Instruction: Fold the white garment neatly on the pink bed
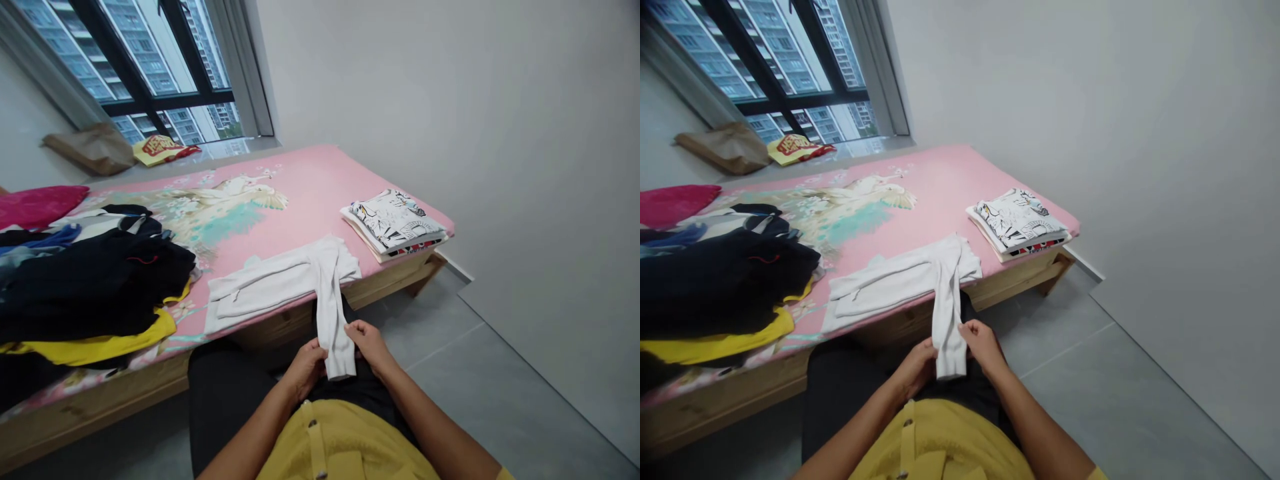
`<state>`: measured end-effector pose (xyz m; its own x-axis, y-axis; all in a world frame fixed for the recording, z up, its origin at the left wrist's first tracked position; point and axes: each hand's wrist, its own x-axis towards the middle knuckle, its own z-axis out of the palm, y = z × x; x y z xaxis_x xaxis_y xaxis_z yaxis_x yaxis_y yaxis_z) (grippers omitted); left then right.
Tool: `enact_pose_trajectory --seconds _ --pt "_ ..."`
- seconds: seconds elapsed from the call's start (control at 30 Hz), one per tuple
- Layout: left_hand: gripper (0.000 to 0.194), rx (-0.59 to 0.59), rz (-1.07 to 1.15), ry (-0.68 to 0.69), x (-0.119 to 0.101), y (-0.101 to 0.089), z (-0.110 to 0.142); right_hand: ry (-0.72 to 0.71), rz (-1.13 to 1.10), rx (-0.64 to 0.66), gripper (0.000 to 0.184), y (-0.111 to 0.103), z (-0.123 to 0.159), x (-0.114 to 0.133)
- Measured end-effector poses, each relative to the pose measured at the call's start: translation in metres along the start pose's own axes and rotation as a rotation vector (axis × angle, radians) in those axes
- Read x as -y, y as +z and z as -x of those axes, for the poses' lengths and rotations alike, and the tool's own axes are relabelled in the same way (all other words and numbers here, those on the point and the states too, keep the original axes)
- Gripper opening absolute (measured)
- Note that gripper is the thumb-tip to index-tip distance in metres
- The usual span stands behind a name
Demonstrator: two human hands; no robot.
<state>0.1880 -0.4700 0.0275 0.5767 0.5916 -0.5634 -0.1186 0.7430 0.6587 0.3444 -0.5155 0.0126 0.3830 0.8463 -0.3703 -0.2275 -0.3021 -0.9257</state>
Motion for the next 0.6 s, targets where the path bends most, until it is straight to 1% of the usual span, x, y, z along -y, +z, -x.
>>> enact_pose_trajectory --seconds 0.07,0.1,0.13,0.2,0.27,0.3,0.33,0.4,0.5,0.57,0.6 --pt "0.028 -0.07 -0.002 0.004 0.002 -0.003 -0.003 -0.142 0.005 -0.106 0.029 -0.001 -0.002 -0.003" --pt "0.025 -0.096 -0.004 0.003 0.002 -0.004 -0.004 -0.188 -0.006 -0.147 0.028 -0.002 -0.002 -0.004" --pt "0.024 -0.109 -0.008 0.003 0.003 -0.006 -0.005 -0.197 -0.019 -0.168 0.025 -0.002 -0.002 -0.006" --pt "0.025 -0.097 -0.011 -0.002 0.003 -0.007 -0.008 -0.131 -0.043 -0.145 0.019 -0.002 -0.003 -0.007" --pt "0.029 -0.062 0.001 -0.028 0.003 -0.005 -0.009 -0.054 -0.035 -0.097 0.025 -0.001 -0.008 -0.004" --pt "0.031 -0.045 0.007 -0.039 0.002 -0.004 -0.009 -0.04 -0.017 -0.083 0.029 0.0 -0.013 -0.001" --pt "0.033 -0.033 0.011 -0.041 0.002 -0.002 -0.01 -0.048 0.005 -0.077 0.031 0.001 -0.019 0.002" --pt "0.037 -0.04 0.014 -0.01 0.001 0.0 -0.011 -0.101 0.038 -0.095 0.029 0.002 -0.031 0.006" --pt "0.034 -0.122 0.019 0.03 0.003 -0.002 -0.013 -0.159 0.048 -0.169 0.024 0.0 -0.044 0.004" --pt "0.031 -0.167 0.016 0.013 0.005 -0.005 -0.014 -0.161 0.059 -0.192 0.023 -0.003 -0.046 -0.002" --pt "0.032 -0.166 0.009 0.001 0.007 -0.007 -0.015 -0.155 0.066 -0.19 0.023 -0.004 -0.047 -0.005"
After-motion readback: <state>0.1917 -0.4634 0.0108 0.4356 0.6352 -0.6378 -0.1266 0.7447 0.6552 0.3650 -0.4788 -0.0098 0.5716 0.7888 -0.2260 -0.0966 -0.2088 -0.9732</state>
